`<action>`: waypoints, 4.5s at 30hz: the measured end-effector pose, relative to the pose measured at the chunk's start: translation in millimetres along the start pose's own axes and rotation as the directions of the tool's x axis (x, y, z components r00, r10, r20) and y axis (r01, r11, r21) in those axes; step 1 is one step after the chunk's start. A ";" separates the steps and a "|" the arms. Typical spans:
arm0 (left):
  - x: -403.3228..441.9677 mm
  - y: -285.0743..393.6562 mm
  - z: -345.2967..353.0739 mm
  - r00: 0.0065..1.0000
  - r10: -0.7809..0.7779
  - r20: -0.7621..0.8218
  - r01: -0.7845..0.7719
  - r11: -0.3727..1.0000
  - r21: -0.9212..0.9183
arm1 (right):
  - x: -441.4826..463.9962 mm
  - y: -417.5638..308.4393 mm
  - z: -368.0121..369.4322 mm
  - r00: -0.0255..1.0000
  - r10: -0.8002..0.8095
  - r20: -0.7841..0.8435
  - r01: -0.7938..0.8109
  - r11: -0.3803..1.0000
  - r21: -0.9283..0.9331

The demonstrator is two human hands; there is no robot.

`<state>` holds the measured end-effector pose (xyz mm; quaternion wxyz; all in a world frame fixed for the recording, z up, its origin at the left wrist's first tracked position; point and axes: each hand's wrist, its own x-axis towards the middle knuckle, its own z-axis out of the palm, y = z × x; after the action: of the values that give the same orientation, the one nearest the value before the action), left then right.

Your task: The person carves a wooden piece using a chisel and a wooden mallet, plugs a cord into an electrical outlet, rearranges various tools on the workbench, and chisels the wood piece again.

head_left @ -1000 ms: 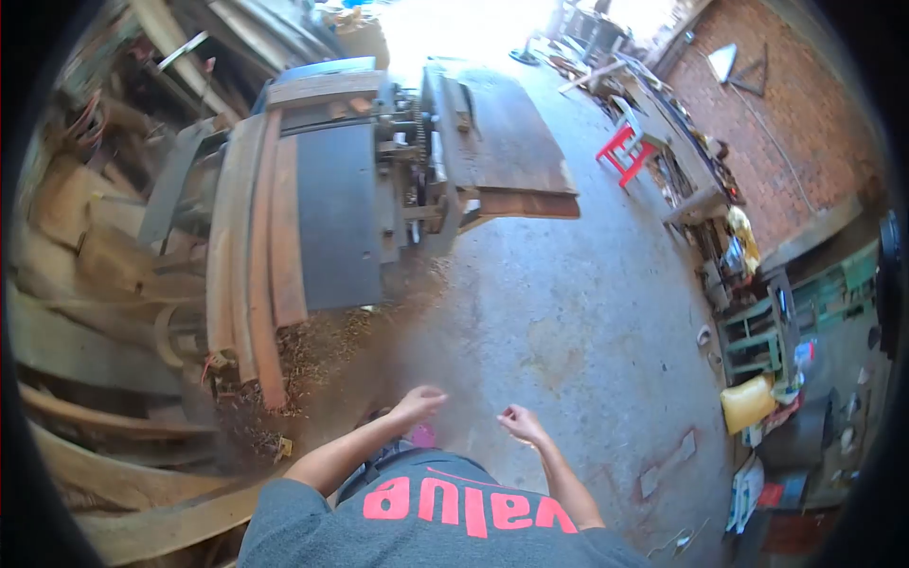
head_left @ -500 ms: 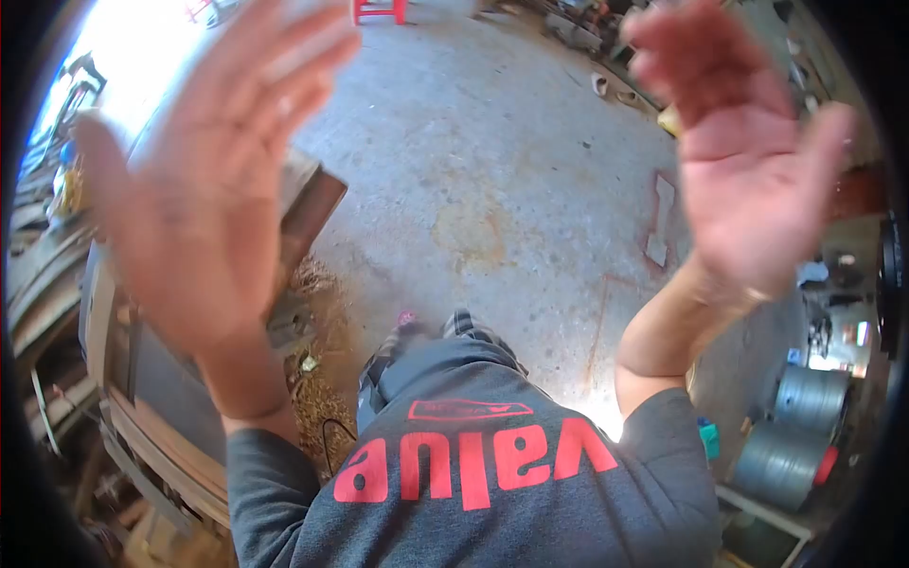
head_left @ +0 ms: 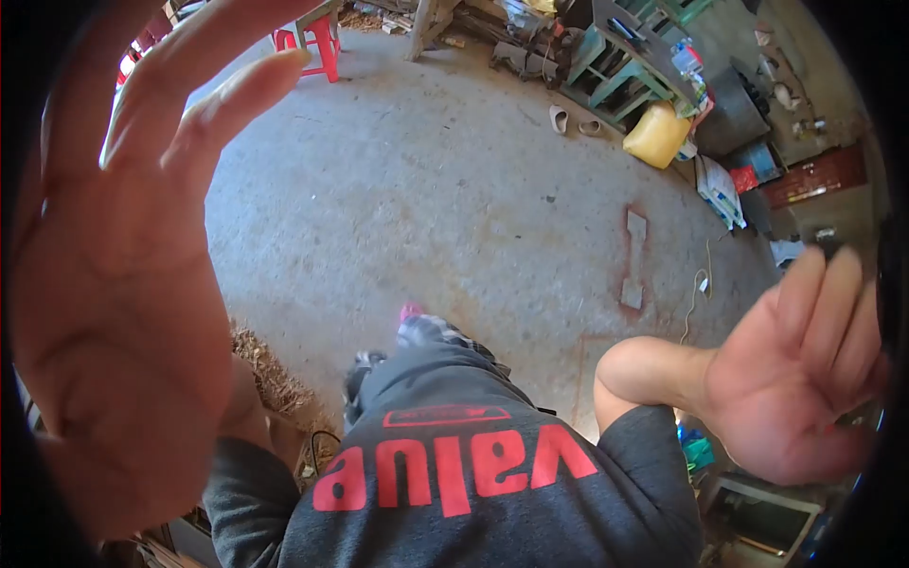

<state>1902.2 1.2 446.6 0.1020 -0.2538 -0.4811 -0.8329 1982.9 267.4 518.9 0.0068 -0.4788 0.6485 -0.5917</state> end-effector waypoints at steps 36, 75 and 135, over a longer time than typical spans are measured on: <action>756.6 -486.4 -224.4 0.875 -0.399 0.275 0.313 0.898 0.310 | 340.4 575.8 -546.8 0.809 0.077 0.582 -0.125 0.991 0.042; 1136.7 -1003.3 -620.5 0.227 -0.971 0.071 0.914 0.238 0.329 | 582.1 1376.4 -896.3 0.090 0.437 -0.895 -0.969 -0.170 -0.180; 1399.4 -983.8 -522.7 0.706 -0.228 0.670 -0.516 0.481 0.708 | 735.5 1296.6 -954.4 0.337 0.896 -0.290 -0.374 0.410 0.832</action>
<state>135.1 167.1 224.6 0.1046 -0.5001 -0.8049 -0.3018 240.7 325.2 211.4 0.1674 0.1509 0.4906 -0.8417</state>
